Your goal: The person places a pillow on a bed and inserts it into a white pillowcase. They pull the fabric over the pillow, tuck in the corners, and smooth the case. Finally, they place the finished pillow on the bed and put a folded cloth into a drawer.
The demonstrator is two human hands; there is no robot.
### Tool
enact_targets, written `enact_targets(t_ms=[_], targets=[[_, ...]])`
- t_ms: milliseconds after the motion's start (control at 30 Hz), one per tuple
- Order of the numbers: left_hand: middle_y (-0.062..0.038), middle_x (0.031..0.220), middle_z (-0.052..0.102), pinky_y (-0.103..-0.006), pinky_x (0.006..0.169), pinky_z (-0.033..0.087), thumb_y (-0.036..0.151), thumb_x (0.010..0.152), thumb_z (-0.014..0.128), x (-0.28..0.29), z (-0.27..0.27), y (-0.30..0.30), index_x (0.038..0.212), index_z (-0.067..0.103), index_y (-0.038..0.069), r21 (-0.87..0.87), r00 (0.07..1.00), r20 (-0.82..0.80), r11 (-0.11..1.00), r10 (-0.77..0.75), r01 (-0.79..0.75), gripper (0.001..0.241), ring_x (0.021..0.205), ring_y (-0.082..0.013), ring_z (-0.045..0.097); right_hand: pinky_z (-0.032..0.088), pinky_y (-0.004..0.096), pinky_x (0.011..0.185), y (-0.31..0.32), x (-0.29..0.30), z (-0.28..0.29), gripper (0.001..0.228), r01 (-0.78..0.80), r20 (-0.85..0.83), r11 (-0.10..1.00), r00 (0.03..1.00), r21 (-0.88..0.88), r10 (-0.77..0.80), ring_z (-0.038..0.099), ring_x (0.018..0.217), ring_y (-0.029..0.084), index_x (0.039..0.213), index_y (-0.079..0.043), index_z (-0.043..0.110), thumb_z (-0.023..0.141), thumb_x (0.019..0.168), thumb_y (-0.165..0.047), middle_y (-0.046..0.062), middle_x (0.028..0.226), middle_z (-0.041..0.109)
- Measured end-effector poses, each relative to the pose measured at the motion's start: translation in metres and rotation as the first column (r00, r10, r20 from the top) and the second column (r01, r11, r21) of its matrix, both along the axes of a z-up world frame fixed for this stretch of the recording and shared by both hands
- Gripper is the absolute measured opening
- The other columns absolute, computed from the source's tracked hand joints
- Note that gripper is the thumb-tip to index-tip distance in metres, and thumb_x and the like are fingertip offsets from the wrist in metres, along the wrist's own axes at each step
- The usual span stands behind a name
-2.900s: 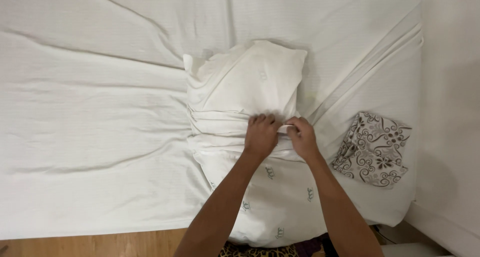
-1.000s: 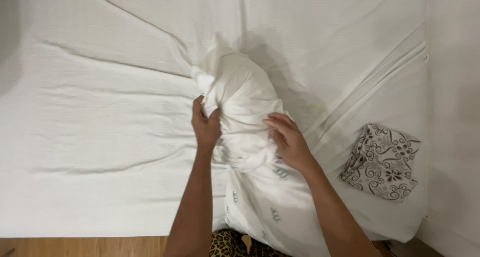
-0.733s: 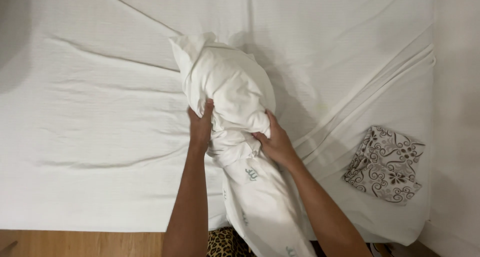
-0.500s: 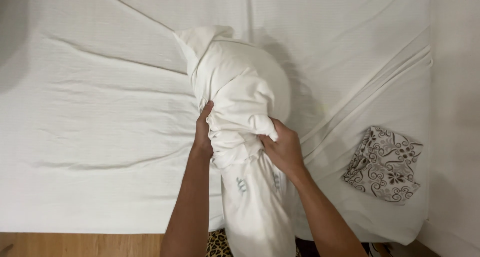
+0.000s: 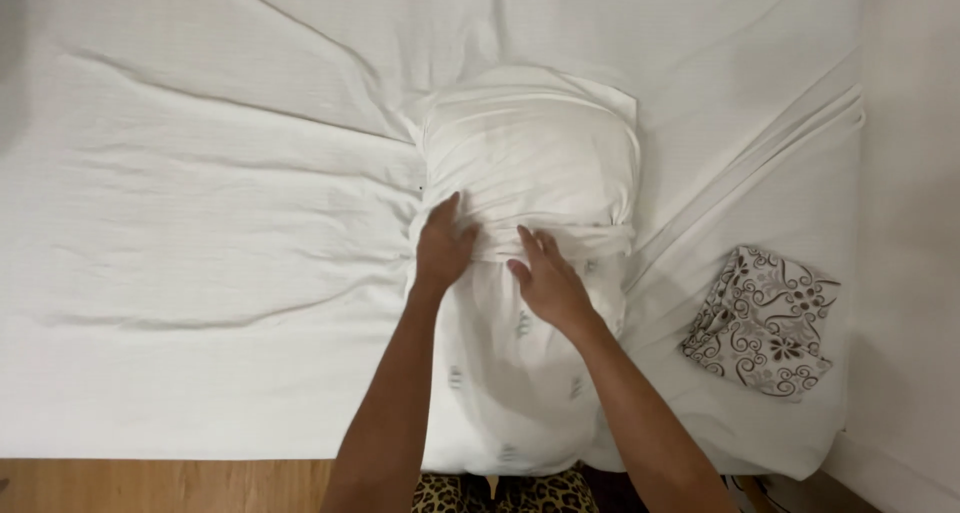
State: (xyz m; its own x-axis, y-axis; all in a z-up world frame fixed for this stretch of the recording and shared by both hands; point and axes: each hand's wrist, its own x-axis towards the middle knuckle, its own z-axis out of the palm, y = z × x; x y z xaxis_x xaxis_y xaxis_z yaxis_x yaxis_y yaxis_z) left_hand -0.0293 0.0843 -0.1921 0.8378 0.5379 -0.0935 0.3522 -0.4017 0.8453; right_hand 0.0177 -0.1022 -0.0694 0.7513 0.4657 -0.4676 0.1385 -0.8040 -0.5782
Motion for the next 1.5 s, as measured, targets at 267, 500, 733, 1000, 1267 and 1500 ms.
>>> enact_targets(t_ms=[267,500,733,1000,1267,1500], targets=[[-0.010,0.094,0.072,-0.0453,0.078,0.053,0.016,0.093,0.070,-0.014,0.058,-0.033,0.103,0.077,0.008,0.143,0.992,-0.048,0.982,-0.117,0.123,0.014,0.090,-0.0320,0.064,0.035,0.051,0.113,-0.019,0.043,-0.058,0.044,-0.020,0.482,1.000,0.876,0.003,0.016,0.047,0.135,0.039,0.134,-0.011,0.063,0.069,0.091,-0.013,0.018,0.151,0.048],[-0.012,0.089,0.074,-0.0481,0.077,0.050,0.017,0.095,0.066,-0.030,0.082,-0.030,0.085,0.072,0.003,0.135,0.941,-0.101,0.932,-0.324,0.336,0.018,0.084,-0.0327,0.068,0.031,0.057,0.122,-0.042,0.027,-0.064,0.012,-0.065,0.592,0.988,0.805,0.140,-0.031,0.063,0.113,0.031,0.102,-0.005,0.070,0.068,0.091,-0.002,0.012,0.115,0.070],[-0.018,0.120,0.067,-0.0466,0.083,0.050,0.017,0.089,0.067,0.003,0.089,-0.036,0.123,0.071,0.003,0.187,0.974,0.059,0.961,-0.218,0.203,0.037,0.103,-0.0346,0.061,0.050,0.049,0.091,-0.037,0.000,-0.044,0.015,-0.061,0.571,0.963,0.814,0.261,-0.103,0.067,0.094,0.036,0.103,-0.001,0.066,0.063,0.089,0.001,0.017,0.096,0.071],[0.002,0.118,0.069,-0.0454,0.098,0.049,0.016,0.093,0.068,-0.003,0.014,-0.053,0.107,0.074,0.018,0.416,0.949,-0.153,0.853,-0.277,0.316,0.015,0.117,-0.0252,0.062,0.054,0.044,0.071,-0.027,0.034,0.004,0.018,-0.007,0.051,1.000,0.999,0.025,0.005,0.069,0.070,0.031,0.107,-0.010,0.070,0.061,0.093,-0.017,0.014,0.073,0.069],[-0.008,0.137,0.062,-0.0481,0.090,0.048,0.013,0.092,0.064,-0.006,0.039,-0.053,0.130,0.065,0.011,0.335,0.943,-0.106,0.881,-0.317,0.334,0.038,0.111,-0.0300,0.062,0.051,0.047,0.096,-0.051,0.105,-0.058,0.037,0.045,0.575,0.989,0.810,0.138,-0.117,0.060,0.114,0.038,0.130,-0.002,0.066,0.067,0.095,-0.014,0.021,0.131,0.061],[-0.006,0.126,0.068,-0.0458,0.088,0.053,0.018,0.099,0.062,0.027,0.061,-0.046,0.140,0.061,0.017,0.257,0.863,-0.389,0.861,-0.323,0.438,0.040,0.107,-0.0267,0.067,0.050,0.047,0.096,-0.060,0.151,-0.100,0.018,0.075,0.673,0.985,0.721,0.158,-0.163,0.062,0.115,0.037,0.108,-0.001,0.074,0.074,0.093,-0.011,0.017,0.126,0.068]])
